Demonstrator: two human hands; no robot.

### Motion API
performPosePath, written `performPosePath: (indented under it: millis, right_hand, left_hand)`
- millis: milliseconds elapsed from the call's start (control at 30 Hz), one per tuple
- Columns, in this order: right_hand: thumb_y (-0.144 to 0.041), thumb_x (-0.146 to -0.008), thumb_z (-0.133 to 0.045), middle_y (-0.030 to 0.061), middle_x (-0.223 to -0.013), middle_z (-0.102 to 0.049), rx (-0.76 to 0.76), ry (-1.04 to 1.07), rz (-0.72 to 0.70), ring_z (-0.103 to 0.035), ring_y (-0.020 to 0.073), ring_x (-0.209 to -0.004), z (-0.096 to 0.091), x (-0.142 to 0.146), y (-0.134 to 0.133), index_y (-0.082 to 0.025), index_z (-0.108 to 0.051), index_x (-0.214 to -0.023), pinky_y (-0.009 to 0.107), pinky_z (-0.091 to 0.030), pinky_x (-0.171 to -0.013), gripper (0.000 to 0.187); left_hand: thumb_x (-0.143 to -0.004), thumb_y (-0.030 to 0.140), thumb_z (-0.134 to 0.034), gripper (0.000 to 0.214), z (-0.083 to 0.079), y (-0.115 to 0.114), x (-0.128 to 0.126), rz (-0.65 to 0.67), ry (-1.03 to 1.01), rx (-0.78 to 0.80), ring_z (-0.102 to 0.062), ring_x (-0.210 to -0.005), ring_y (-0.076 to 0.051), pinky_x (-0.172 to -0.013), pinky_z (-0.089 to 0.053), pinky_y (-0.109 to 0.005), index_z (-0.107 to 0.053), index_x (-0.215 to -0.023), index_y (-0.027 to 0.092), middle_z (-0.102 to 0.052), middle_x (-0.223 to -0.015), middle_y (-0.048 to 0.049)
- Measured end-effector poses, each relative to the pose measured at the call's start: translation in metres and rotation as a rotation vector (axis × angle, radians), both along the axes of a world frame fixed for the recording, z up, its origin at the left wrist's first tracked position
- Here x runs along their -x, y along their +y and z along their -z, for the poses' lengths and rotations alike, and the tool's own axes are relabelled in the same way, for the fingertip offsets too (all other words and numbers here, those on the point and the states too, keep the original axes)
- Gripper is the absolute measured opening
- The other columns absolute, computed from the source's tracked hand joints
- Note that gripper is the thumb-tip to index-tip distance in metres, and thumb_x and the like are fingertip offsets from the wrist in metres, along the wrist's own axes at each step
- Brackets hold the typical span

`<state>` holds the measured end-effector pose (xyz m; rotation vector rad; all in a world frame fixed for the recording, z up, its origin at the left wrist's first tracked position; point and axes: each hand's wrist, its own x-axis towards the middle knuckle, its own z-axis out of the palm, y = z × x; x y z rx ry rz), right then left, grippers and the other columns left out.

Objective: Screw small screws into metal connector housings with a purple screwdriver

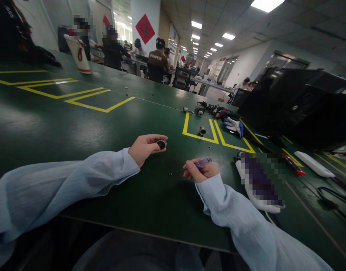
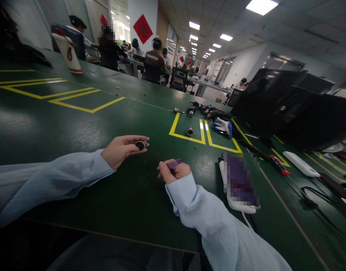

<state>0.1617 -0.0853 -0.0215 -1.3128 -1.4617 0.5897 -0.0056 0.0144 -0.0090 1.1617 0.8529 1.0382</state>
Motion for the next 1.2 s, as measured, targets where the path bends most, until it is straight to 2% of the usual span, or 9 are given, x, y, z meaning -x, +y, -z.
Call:
performPosePath:
  millis: [333,500,633,733,900,1000,1200]
  right_hand:
    - [-0.037,-0.077,-0.049,0.0029,-0.045,-0.06,0.025,-0.12,-0.025,-0.051,0.009,-0.037,-0.002,-0.001,0.002,-0.014,-0.061,-0.061,0.019,-0.041,-0.037,0.031]
    - [-0.036,-0.079,-0.048,0.002,-0.043,-0.058,0.007,-0.2,0.005,-0.051,0.0087,-0.036,-0.003,-0.004,0.0,-0.014,-0.061,-0.061,0.018,-0.04,-0.037,0.031]
    - [-0.034,-0.079,-0.05,0.0028,-0.051,-0.063,-0.092,-0.132,-0.018,-0.056,0.0104,-0.043,0.004,-0.002,0.0,-0.015,-0.063,-0.068,0.02,-0.045,-0.042,0.026]
    - [-0.028,-0.08,-0.051,0.0027,-0.059,-0.065,-0.239,-0.086,-0.054,-0.06,0.0113,-0.051,0.005,-0.001,0.001,-0.016,-0.062,-0.072,0.022,-0.05,-0.049,0.019]
    - [-0.018,-0.078,-0.052,0.0068,-0.077,-0.069,-0.563,-0.262,-0.125,-0.064,0.0137,-0.071,0.001,0.002,0.004,-0.017,-0.063,-0.085,0.027,-0.053,-0.067,0.013]
    - [-0.016,-0.08,-0.051,0.0084,-0.084,-0.068,-0.616,-0.394,-0.158,-0.063,0.0139,-0.078,0.001,0.003,0.007,-0.016,-0.061,-0.092,0.027,-0.053,-0.071,0.016]
    - [-0.017,-0.081,-0.049,0.0089,-0.084,-0.068,-0.639,-0.476,-0.126,-0.063,0.0141,-0.077,0.005,0.003,0.012,-0.015,-0.06,-0.091,0.026,-0.053,-0.07,0.015]
  left_hand:
    - [-0.055,0.0,-0.059,0.034,-0.001,-0.002,-0.002,0.013,-0.006,0.027,-0.061,-0.091,-0.022,-0.085,-0.051,-0.037,-0.067,-0.086,0.009,-0.066,-0.091,-0.0084]
    - [-0.055,0.001,-0.061,0.034,-0.003,-0.004,-0.003,0.011,0.006,0.024,-0.06,-0.091,-0.022,-0.088,-0.049,-0.038,-0.067,-0.087,0.009,-0.066,-0.092,-0.0074]
    - [-0.055,0.001,-0.063,0.033,-0.004,-0.005,-0.003,0.001,-0.005,0.016,-0.06,-0.092,-0.022,-0.087,-0.049,-0.038,-0.067,-0.086,0.01,-0.066,-0.094,-0.0078]
    - [-0.055,0.001,-0.063,0.032,-0.005,-0.005,-0.002,-0.001,-0.032,0.037,-0.061,-0.091,-0.022,-0.085,-0.05,-0.037,-0.067,-0.086,0.009,-0.065,-0.096,-0.0088]
    - [-0.055,0.001,-0.062,0.034,-0.008,-0.008,-0.004,0.02,-0.042,0.066,-0.061,-0.089,-0.021,-0.085,-0.05,-0.037,-0.067,-0.088,0.009,-0.065,-0.096,-0.0085]
    - [-0.055,0.001,-0.062,0.034,-0.01,-0.014,-0.006,0.033,-0.019,0.063,-0.061,-0.09,-0.021,-0.086,-0.049,-0.037,-0.067,-0.088,0.009,-0.066,-0.097,-0.0082]
    - [-0.058,0.008,-0.065,0.038,-0.007,-0.019,-0.006,0.082,0.057,-0.017,-0.061,-0.093,-0.021,-0.09,-0.046,-0.039,-0.066,-0.096,0.011,-0.066,-0.099,-0.0084]
